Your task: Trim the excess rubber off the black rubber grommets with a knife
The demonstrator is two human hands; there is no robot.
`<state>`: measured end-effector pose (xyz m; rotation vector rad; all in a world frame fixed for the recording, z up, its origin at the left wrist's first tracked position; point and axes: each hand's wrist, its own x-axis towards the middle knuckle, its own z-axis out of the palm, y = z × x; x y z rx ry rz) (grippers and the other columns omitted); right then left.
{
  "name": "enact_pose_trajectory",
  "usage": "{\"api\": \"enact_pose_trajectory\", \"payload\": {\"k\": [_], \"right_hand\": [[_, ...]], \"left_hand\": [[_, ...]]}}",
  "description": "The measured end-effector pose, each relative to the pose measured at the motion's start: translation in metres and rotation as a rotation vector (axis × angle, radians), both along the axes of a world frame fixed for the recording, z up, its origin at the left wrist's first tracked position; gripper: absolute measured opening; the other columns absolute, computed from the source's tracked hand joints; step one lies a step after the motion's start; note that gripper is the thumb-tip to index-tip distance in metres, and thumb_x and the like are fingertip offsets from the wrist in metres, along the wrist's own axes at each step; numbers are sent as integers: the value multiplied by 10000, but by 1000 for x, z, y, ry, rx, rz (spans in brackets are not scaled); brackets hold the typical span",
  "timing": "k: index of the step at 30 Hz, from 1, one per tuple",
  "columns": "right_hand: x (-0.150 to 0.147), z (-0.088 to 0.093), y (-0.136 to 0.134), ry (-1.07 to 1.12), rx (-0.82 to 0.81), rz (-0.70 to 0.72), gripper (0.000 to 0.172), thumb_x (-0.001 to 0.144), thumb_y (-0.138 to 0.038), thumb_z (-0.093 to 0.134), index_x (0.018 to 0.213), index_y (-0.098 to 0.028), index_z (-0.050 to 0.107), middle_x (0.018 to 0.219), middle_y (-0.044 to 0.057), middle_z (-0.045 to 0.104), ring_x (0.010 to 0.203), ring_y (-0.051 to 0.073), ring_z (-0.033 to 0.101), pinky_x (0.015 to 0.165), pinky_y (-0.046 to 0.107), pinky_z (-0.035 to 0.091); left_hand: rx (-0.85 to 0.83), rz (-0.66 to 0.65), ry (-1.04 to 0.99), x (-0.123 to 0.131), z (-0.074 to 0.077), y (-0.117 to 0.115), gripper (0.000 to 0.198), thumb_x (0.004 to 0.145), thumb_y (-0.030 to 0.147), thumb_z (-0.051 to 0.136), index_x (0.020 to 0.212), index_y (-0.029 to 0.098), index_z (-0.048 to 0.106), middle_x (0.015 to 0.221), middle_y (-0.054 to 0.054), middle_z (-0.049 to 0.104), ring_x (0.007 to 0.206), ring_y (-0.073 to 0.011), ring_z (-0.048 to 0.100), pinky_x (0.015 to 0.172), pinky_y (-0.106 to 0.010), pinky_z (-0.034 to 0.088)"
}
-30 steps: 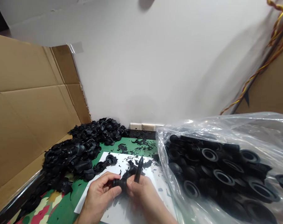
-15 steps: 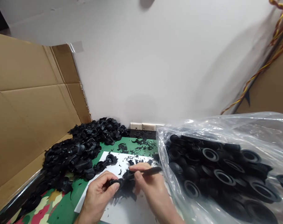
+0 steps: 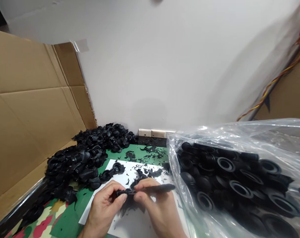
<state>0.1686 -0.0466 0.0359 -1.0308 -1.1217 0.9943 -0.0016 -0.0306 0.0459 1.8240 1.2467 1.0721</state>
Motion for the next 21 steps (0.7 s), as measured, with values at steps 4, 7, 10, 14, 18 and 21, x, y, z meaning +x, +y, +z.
{"api": "enact_pose_trajectory", "payload": {"k": [4,7,10,14,18,21], "right_hand": [[0,6,-1,-114,106,-38,115,705,-326,729,731,-214,727,746,53,686,703,214,637,611,293,537],[-1,11,-2,-142,126,-40,119,705,-337,738,724,-220,724,735,51,687,695,213,635,635,302,529],[-5,11,-3,-125,117,-65,147,706,-374,737,697,-229,713,736,48,679,701,216,624,657,311,513],[-11,7,-4,-172,169,-83,140,733,-372,714,705,-236,698,712,40,665,650,201,608,604,294,497],[-13,8,-4,-299,310,-123,119,816,-286,630,717,-232,670,669,34,645,575,170,583,533,268,458],[-1,10,2,-402,379,-260,122,817,-272,622,711,-228,664,682,48,658,614,187,606,564,285,469]], "left_hand": [[-6,-13,12,1,0,0,129,820,252,538,725,191,600,689,-10,532,641,-169,504,565,-252,377],[-12,-10,11,1,1,-1,142,822,256,536,714,193,603,692,-14,539,649,-173,510,570,-252,382],[-14,-4,16,1,2,-1,149,822,251,536,700,193,598,694,-17,544,656,-176,516,574,-253,388],[10,-18,24,1,1,-1,146,831,235,530,711,193,601,704,-20,555,658,-175,527,572,-249,397],[51,-54,12,2,-2,-2,100,817,195,547,738,188,608,716,-18,562,644,-162,527,559,-236,402],[41,-60,-26,3,-3,-3,85,801,182,558,736,186,613,709,-13,565,642,-156,530,561,-230,411]]}}
